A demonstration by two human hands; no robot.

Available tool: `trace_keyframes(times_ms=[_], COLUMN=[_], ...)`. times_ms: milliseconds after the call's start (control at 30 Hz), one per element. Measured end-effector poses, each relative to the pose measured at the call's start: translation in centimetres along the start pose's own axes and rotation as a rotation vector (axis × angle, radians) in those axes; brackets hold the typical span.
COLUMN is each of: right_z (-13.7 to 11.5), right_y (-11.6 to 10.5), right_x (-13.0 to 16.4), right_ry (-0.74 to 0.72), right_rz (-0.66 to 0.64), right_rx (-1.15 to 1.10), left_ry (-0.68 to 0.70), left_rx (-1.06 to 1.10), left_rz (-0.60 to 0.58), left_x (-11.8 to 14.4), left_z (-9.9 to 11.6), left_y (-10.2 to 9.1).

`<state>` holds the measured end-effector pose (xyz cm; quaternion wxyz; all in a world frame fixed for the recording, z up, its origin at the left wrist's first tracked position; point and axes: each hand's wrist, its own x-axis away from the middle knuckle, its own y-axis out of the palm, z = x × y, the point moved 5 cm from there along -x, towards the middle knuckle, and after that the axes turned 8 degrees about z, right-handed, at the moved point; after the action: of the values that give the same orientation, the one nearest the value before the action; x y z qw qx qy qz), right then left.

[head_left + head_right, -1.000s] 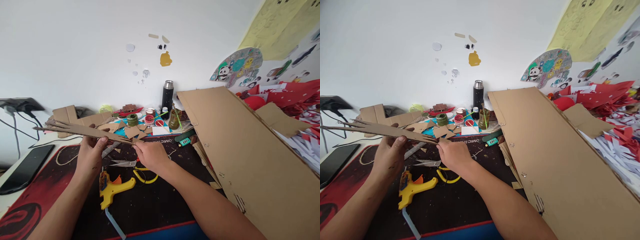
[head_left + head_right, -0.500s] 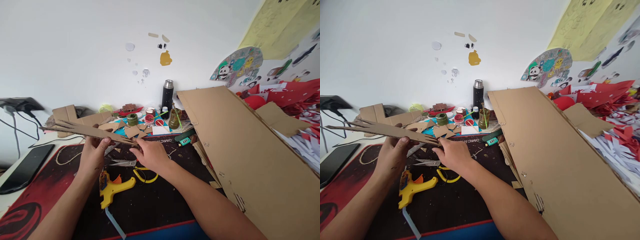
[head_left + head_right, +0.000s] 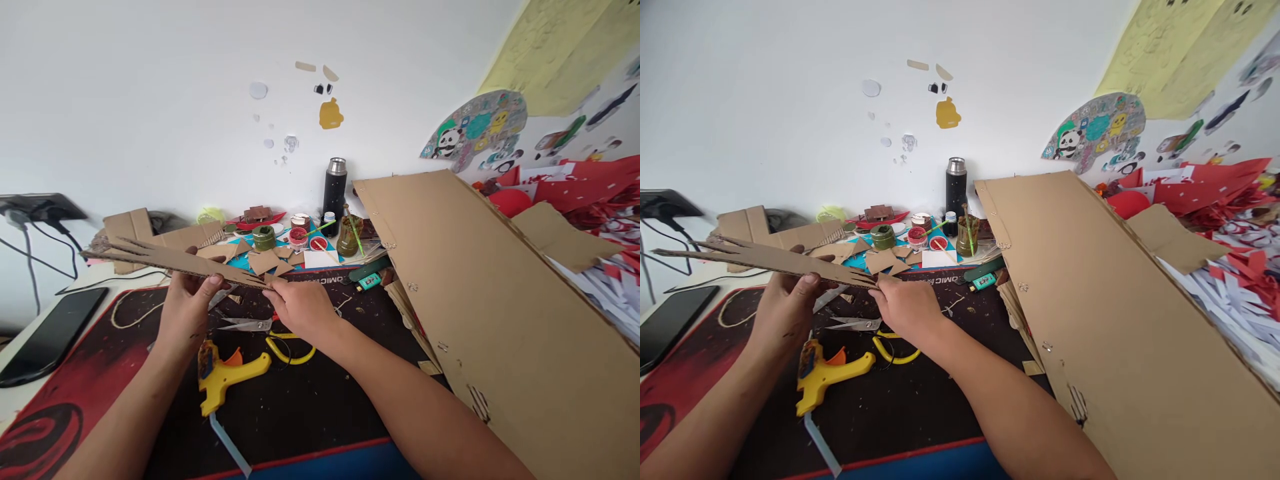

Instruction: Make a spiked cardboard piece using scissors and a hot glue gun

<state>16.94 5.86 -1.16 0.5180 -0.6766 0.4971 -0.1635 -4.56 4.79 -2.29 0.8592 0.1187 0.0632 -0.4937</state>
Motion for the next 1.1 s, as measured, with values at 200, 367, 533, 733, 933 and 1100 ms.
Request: trace_keyframes(times_ms=[200, 367, 533, 733, 933, 1100], right_z=[-0.11, -0.09, 0.08, 0.05, 0.06, 0.08], right_y=[0.04, 0.11, 0.41, 0.58, 0.52, 0.5], right_x=[0.01, 0.03, 0.03, 0.09, -0.02, -0.05], right_ry=[-0.007, -0.009, -0.008, -0.01, -0.009, 0.013], right_rz=[-0.017, -0.018, -0.011, -0.026, -0.023, -0.04], right_rx=[-0.003, 0.009, 0.027, 0.041, 0.049, 0.047], left_ry=[-0.019, -0.015, -0.027, -0.036, -0.034, 0.012], left_rx=[-0.017, -0.016, -0.01, 0.0, -0.027, -0.049], left_rz=[0.046, 0.043, 0.047, 0.045, 0.041, 0.032], left_x=[-0.23, -0.3, -0.43, -0.51, -0.4, -0.69], left_z=[0.02, 0.11, 0.15, 0.13, 0.16, 0.06], left_y=[-0.48, -0.48, -0.56, -0.55, -0.62, -0.91])
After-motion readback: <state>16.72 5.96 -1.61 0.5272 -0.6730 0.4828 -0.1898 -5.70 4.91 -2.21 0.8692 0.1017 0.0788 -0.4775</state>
